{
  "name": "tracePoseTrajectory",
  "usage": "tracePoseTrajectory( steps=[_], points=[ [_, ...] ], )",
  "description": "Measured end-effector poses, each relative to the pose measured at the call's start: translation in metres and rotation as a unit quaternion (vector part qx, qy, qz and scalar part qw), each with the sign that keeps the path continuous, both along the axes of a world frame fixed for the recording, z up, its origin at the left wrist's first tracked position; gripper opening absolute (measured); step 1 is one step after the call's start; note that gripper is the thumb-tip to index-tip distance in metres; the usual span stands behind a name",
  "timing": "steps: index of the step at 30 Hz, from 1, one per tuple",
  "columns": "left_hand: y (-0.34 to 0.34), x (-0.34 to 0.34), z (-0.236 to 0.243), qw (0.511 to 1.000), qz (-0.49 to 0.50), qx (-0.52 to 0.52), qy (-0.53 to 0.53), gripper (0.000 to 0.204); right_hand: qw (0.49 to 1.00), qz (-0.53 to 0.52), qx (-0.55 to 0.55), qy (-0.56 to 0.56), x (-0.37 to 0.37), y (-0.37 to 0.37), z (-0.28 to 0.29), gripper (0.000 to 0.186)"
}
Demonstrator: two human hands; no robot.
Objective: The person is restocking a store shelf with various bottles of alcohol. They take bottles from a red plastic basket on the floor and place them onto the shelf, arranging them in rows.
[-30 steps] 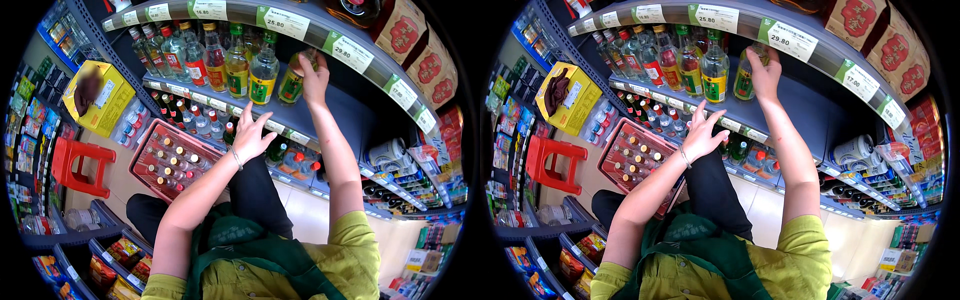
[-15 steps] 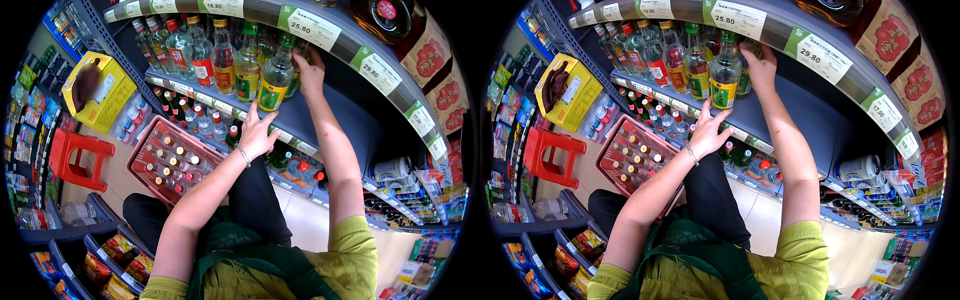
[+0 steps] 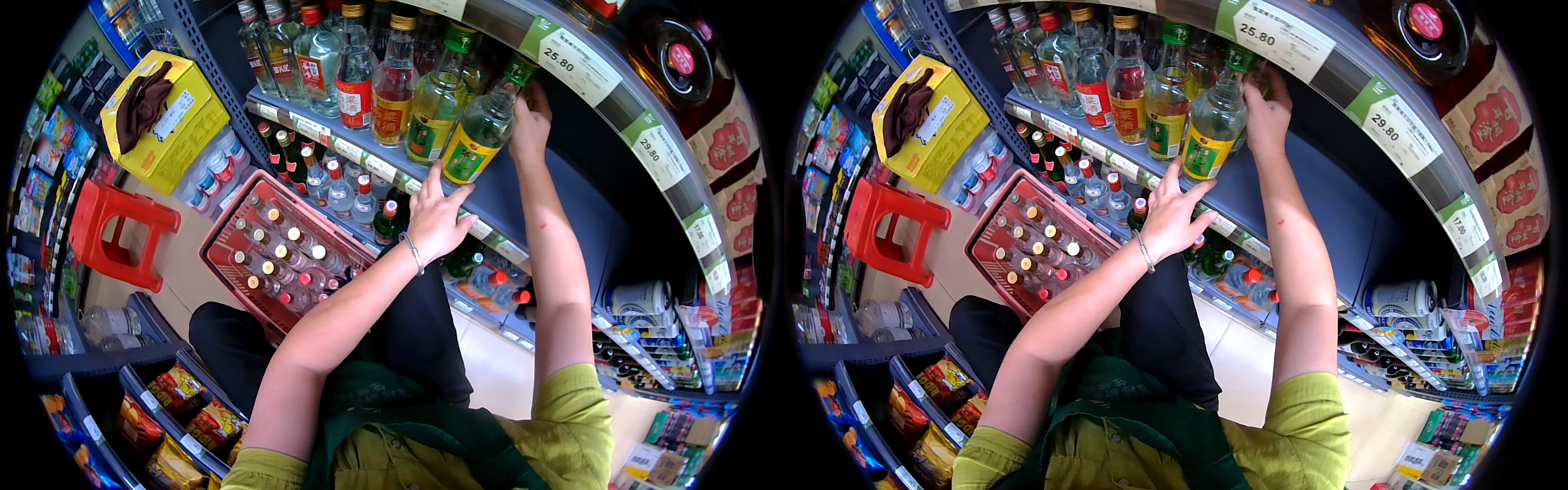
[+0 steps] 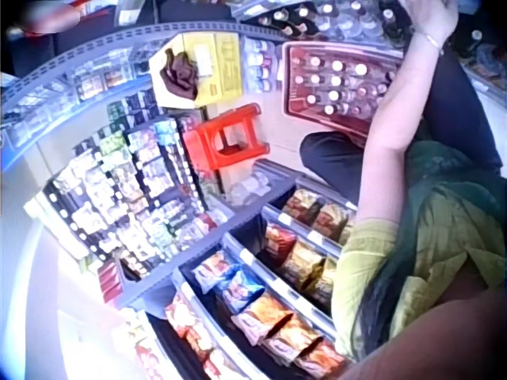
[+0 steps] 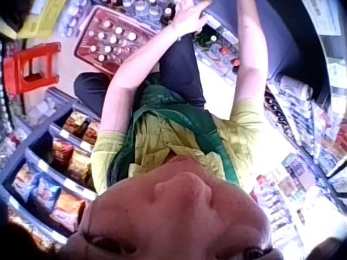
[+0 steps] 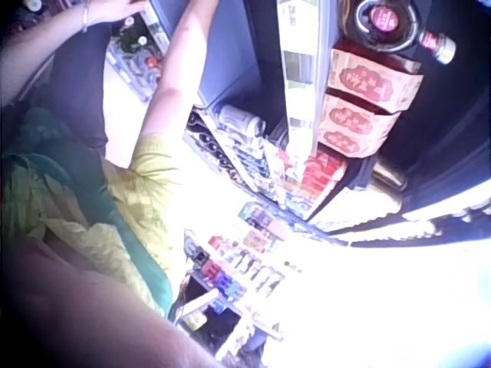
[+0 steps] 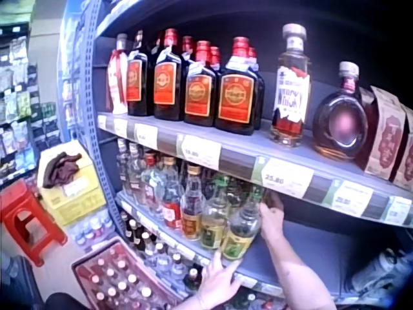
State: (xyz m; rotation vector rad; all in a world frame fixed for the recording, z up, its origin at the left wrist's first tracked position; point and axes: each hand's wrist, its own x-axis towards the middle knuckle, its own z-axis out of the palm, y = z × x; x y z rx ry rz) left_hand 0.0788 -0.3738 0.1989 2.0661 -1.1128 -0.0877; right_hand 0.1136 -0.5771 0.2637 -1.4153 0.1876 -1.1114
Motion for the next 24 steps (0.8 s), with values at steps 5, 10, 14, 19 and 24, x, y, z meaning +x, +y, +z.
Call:
tracePoseTrajectory(
  steps=[5,10,14,19,24],
  points=[
    [0.002,0.000,0.000,1.000,0.002,0.002,0.006,0.051,1.000,0.003,0.009,-0.022,0.001,0.005,0.000,0.032],
    [0.002,0.000,0.001,1.000,0.003,0.006,0.008,0.051,1.000,-0.003,0.007,0.000,0.004,-0.006,-0.007,0.034],
    [0.002,0.000,0.001,1.000,0.008,0.014,0.004,0.051,0.999,0.009,0.038,-0.030,0.008,-0.002,-0.007,0.031],
    [0.002,-0.002,-0.002,1.000,0.011,0.000,-0.002,0.049,0.999,0.022,0.040,-0.019,0.007,-0.009,-0.012,0.031],
    [0.002,0.000,-0.004,1.000,0.006,-0.003,-0.007,0.045,0.998,0.040,0.050,-0.025,0.004,-0.009,-0.011,0.033]
  ],
)
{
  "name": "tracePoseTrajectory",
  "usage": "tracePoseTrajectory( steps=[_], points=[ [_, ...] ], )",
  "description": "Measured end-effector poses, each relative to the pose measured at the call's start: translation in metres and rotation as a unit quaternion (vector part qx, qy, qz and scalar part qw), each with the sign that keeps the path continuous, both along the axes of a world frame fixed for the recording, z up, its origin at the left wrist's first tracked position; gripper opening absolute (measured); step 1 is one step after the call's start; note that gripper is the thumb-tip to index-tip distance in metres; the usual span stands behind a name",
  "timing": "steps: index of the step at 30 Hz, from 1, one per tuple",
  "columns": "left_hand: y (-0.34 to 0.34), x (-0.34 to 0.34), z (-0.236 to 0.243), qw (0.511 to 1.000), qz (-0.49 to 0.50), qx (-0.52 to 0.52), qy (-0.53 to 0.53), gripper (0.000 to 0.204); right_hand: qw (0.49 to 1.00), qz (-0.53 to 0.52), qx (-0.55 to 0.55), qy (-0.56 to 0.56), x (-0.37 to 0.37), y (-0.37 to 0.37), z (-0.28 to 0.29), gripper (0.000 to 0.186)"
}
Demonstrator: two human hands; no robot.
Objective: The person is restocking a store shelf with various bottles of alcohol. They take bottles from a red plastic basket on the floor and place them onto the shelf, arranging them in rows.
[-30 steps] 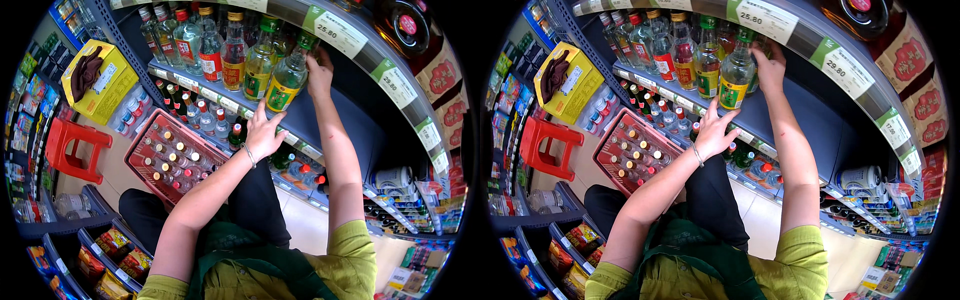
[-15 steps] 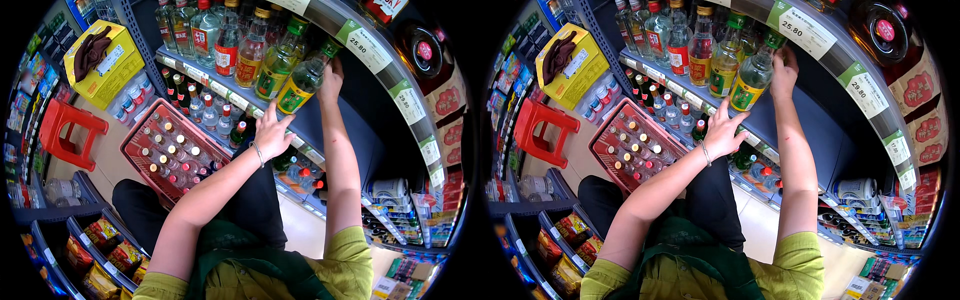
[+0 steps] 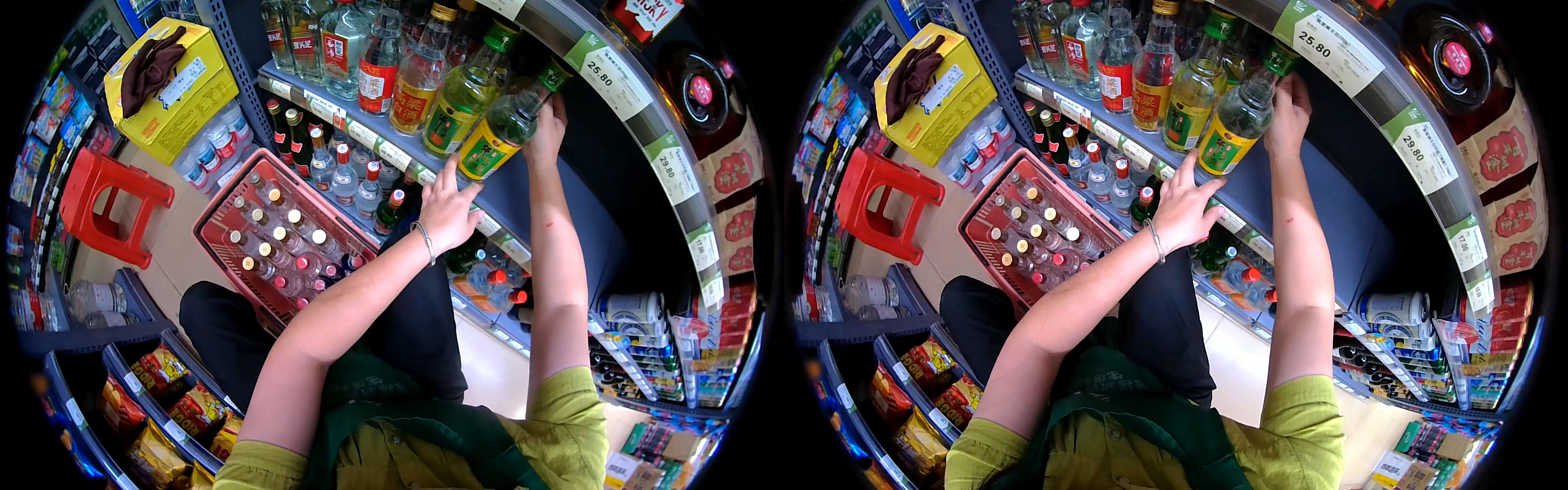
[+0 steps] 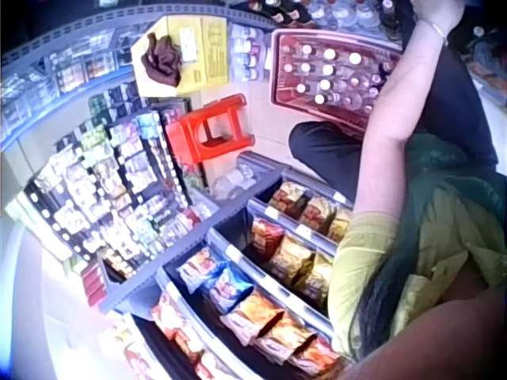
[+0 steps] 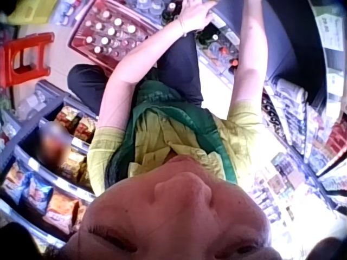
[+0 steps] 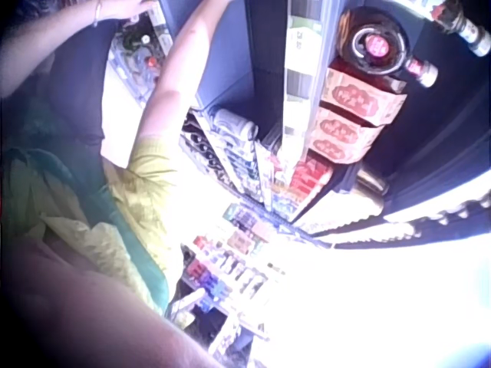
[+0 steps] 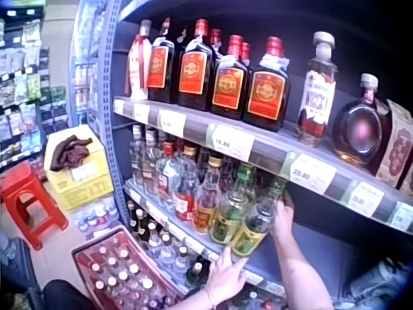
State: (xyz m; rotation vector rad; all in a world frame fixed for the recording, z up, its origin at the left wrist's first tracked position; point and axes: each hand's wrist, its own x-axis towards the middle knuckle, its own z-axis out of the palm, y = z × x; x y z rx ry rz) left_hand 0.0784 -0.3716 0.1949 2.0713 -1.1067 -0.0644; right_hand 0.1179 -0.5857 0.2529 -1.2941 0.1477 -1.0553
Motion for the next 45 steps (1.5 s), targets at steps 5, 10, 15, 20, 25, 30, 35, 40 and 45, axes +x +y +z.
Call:
tracePoseTrajectory(
  steps=[5,10,15,20,25,30,35,40,45],
  points=[
    [0.013,0.018,-0.008,0.995,-0.023,-0.099,0.014,0.032,1.000,0.002,0.008,0.017,-0.004,0.004,0.006,0.038],
    [0.078,0.024,-0.024,0.986,0.026,-0.160,0.026,0.029,0.985,-0.172,0.008,-0.028,-0.047,0.041,-0.009,0.034],
    [0.183,0.032,-0.088,0.985,0.084,0.036,0.146,0.024,0.987,-0.136,-0.021,0.076,-0.080,0.158,-0.059,0.021],
    [0.266,0.024,-0.140,0.944,0.093,0.283,0.146,0.032,0.912,0.275,-0.125,0.277,-0.036,0.286,-0.101,0.013],
    [0.279,0.013,-0.105,0.927,0.087,0.284,0.229,0.037,0.784,0.430,-0.259,0.364,0.011,0.358,-0.166,0.019],
    [0.306,0.011,-0.115,0.913,0.163,0.296,0.229,0.039,0.788,0.394,-0.322,0.346,0.075,0.383,-0.225,0.022],
    [0.327,0.022,-0.140,0.889,0.212,0.310,0.263,0.042,0.796,0.343,-0.271,0.417,0.140,0.398,-0.225,0.019],
    [0.320,0.026,-0.136,0.891,0.158,0.301,0.302,0.044,0.795,0.338,-0.278,0.420,0.179,0.397,-0.244,0.023],
    [0.315,0.023,-0.128,0.902,0.142,0.278,0.297,0.043,0.746,0.322,-0.450,0.371,0.188,0.436,-0.231,0.031]
  ],
)
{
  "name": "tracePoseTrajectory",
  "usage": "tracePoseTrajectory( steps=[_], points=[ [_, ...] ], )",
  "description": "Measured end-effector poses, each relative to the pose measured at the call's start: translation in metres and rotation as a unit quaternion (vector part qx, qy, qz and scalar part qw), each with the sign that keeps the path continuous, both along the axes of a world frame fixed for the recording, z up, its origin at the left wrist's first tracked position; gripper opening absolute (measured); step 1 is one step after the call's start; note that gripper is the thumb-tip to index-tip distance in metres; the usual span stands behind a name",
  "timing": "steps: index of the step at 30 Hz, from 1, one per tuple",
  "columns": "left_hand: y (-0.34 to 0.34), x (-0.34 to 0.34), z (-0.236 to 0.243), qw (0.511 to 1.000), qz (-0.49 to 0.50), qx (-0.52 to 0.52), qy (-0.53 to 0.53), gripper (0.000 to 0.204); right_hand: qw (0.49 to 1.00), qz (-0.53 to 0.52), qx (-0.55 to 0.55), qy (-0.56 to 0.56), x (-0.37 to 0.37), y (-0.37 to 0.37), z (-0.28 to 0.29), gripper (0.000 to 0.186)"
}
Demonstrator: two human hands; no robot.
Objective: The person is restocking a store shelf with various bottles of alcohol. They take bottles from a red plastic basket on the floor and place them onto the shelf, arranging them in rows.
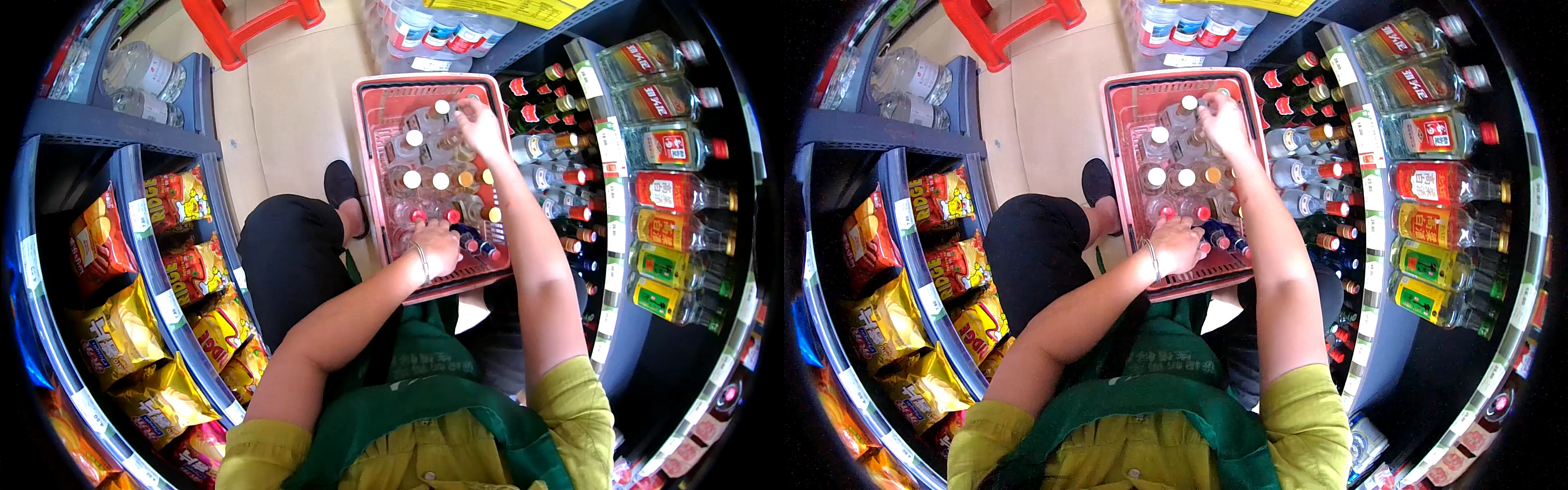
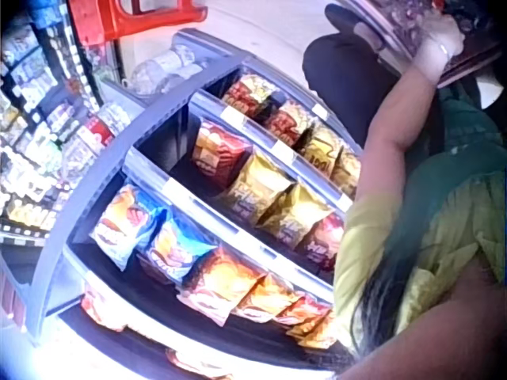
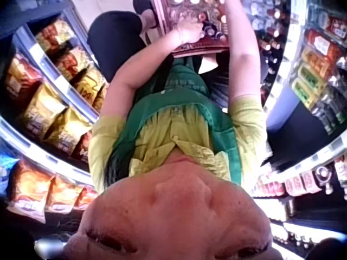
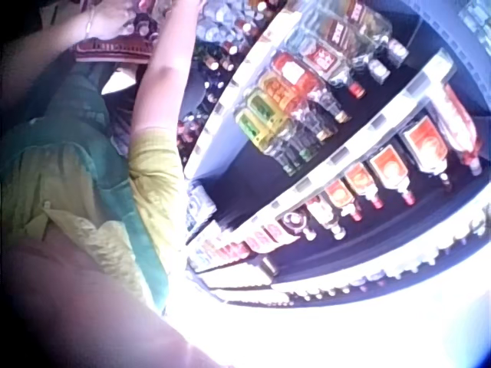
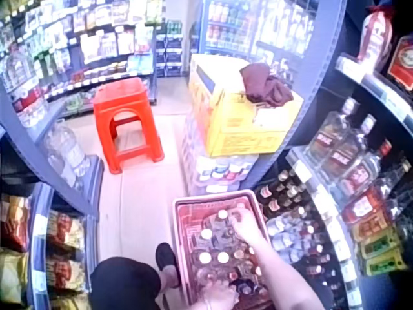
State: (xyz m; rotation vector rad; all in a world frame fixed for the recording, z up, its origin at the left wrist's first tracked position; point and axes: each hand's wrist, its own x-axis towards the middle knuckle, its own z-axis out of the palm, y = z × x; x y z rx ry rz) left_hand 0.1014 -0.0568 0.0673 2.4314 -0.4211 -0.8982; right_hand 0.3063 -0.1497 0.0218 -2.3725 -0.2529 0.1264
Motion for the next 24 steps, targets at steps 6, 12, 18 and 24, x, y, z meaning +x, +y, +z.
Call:
tracePoseTrajectory(
  steps=[6,12,18,24],
  points=[
    [0.011,0.009,0.011,0.994,0.078,-0.034,-0.063,0.043,0.980,0.075,-0.186,0.000,0.016,0.029,-0.023,0.045],
    [0.013,0.014,0.021,0.986,0.112,-0.075,-0.098,0.041,0.960,0.079,-0.269,0.011,0.029,0.039,-0.037,0.035],
    [0.018,0.027,0.035,0.972,0.152,-0.125,-0.131,0.035,0.960,0.066,-0.272,0.021,0.029,0.032,-0.007,0.036],
    [0.035,0.051,0.051,0.860,0.285,-0.293,-0.306,0.025,0.964,0.134,-0.192,-0.130,0.008,-0.001,0.121,0.030]
  ],
)
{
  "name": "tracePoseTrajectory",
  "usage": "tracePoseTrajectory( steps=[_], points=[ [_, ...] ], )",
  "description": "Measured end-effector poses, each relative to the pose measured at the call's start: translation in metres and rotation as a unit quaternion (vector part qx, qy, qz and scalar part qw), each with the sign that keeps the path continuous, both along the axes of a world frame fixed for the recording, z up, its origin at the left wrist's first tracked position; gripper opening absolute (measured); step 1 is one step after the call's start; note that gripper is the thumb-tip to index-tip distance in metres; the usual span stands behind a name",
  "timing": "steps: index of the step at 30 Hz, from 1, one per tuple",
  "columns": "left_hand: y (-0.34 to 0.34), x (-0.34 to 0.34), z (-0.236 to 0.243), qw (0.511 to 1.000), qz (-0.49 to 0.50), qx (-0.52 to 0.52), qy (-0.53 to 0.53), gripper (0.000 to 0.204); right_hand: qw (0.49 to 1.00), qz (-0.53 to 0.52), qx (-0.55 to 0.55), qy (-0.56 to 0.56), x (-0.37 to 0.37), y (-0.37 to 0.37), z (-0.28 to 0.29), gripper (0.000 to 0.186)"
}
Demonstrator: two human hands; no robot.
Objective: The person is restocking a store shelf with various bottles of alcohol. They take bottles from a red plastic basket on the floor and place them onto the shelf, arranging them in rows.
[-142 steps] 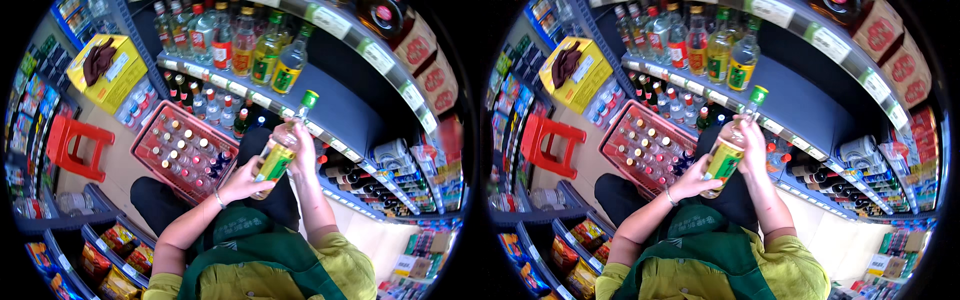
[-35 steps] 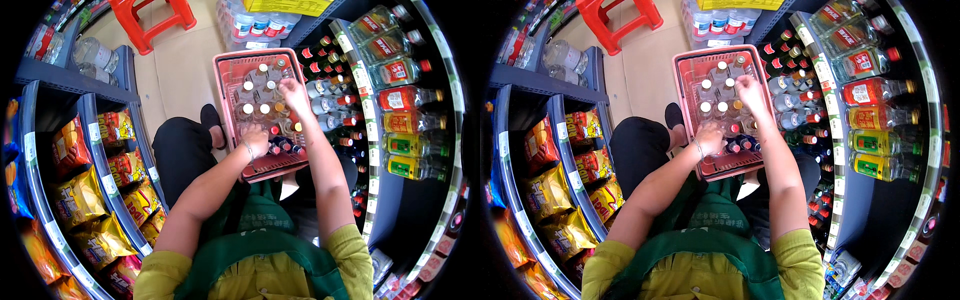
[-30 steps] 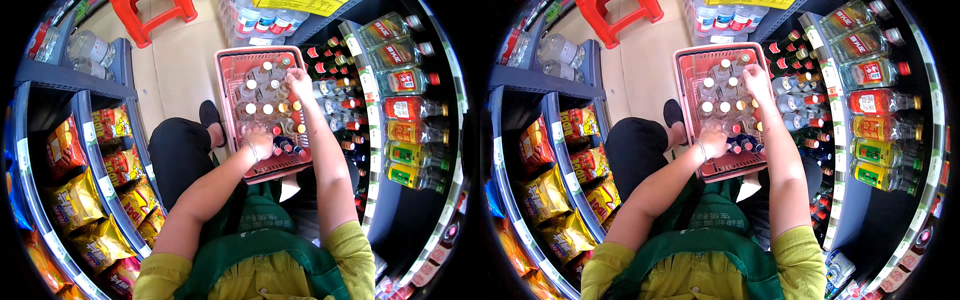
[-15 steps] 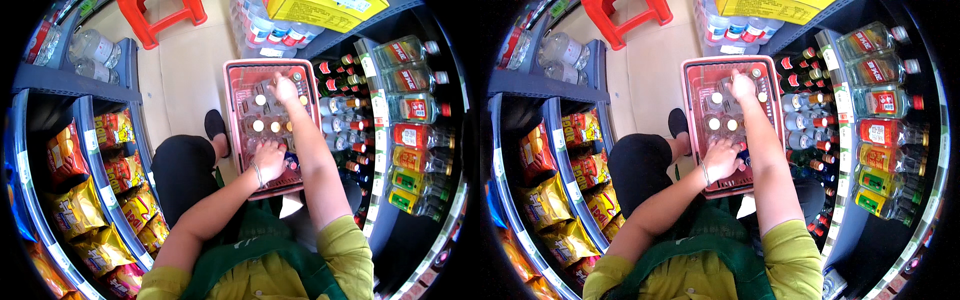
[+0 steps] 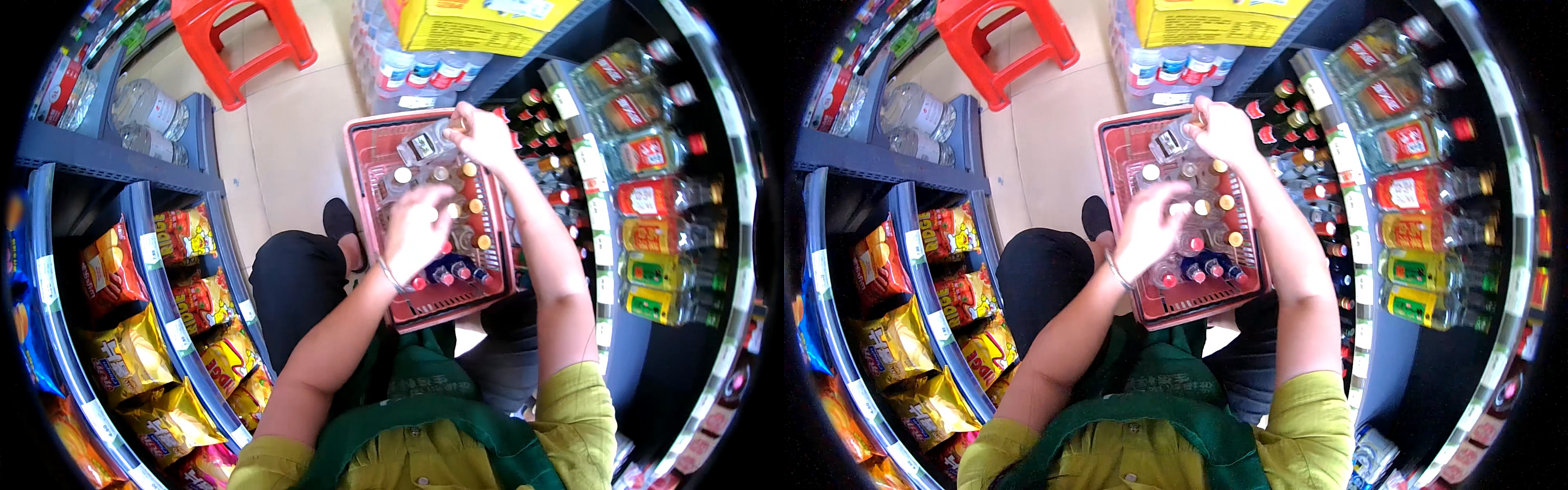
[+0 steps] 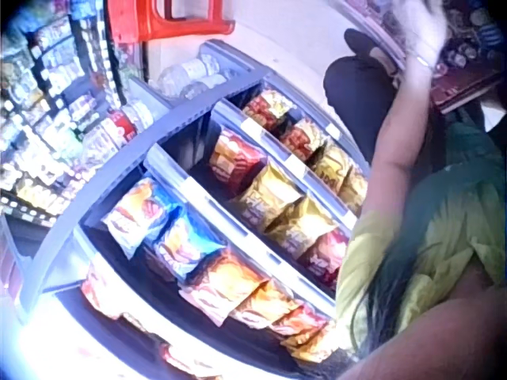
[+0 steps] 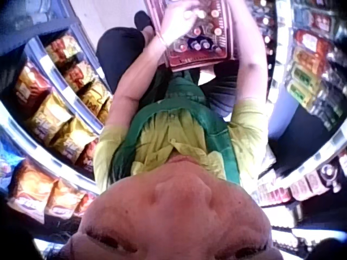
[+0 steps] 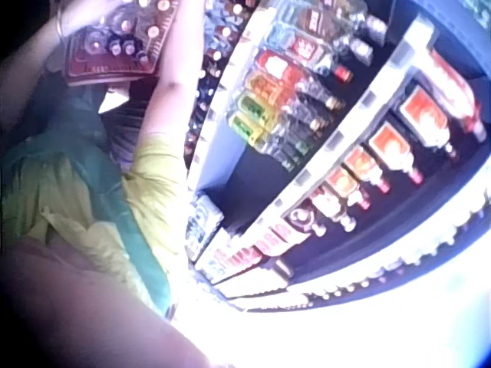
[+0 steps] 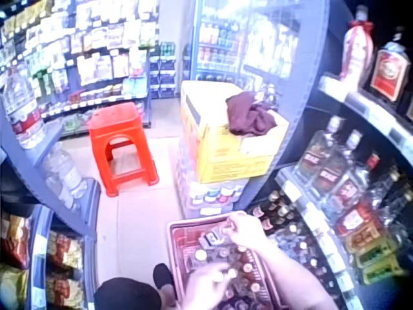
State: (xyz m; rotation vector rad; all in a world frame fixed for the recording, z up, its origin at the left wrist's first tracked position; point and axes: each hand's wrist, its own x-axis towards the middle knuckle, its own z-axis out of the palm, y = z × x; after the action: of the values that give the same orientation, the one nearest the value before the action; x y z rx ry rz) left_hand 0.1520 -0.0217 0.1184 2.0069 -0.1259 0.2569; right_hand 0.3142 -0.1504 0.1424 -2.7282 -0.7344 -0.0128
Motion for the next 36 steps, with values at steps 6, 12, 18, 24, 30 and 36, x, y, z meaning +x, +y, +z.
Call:
tracePoseTrajectory(
  steps=[6,12,18,24,30,36],
  points=[
    [0.016,0.011,-0.011,0.925,0.179,-0.335,0.025,0.046,0.982,0.041,0.179,0.045,-0.077,-0.044,0.167,0.023],
    [-0.037,-0.057,0.025,0.681,-0.254,-0.652,0.217,0.052,0.912,-0.046,0.404,0.048,-0.156,-0.128,0.206,0.029],
    [-0.087,-0.165,0.038,0.672,-0.231,-0.645,0.282,0.053,0.692,-0.145,0.699,0.108,-0.268,-0.131,0.138,0.024],
    [-0.099,-0.190,0.040,0.748,-0.379,-0.432,0.332,0.067,0.603,-0.263,0.752,0.032,-0.354,-0.176,0.124,0.022],
    [-0.149,-0.198,0.059,0.737,-0.435,-0.316,0.409,0.054,0.478,-0.354,0.804,-0.028,-0.392,-0.230,0.103,0.020],
    [-0.204,-0.209,0.077,0.733,-0.439,-0.330,0.401,0.047,0.518,-0.352,0.778,-0.050,-0.407,-0.266,0.123,0.038]
  ],
)
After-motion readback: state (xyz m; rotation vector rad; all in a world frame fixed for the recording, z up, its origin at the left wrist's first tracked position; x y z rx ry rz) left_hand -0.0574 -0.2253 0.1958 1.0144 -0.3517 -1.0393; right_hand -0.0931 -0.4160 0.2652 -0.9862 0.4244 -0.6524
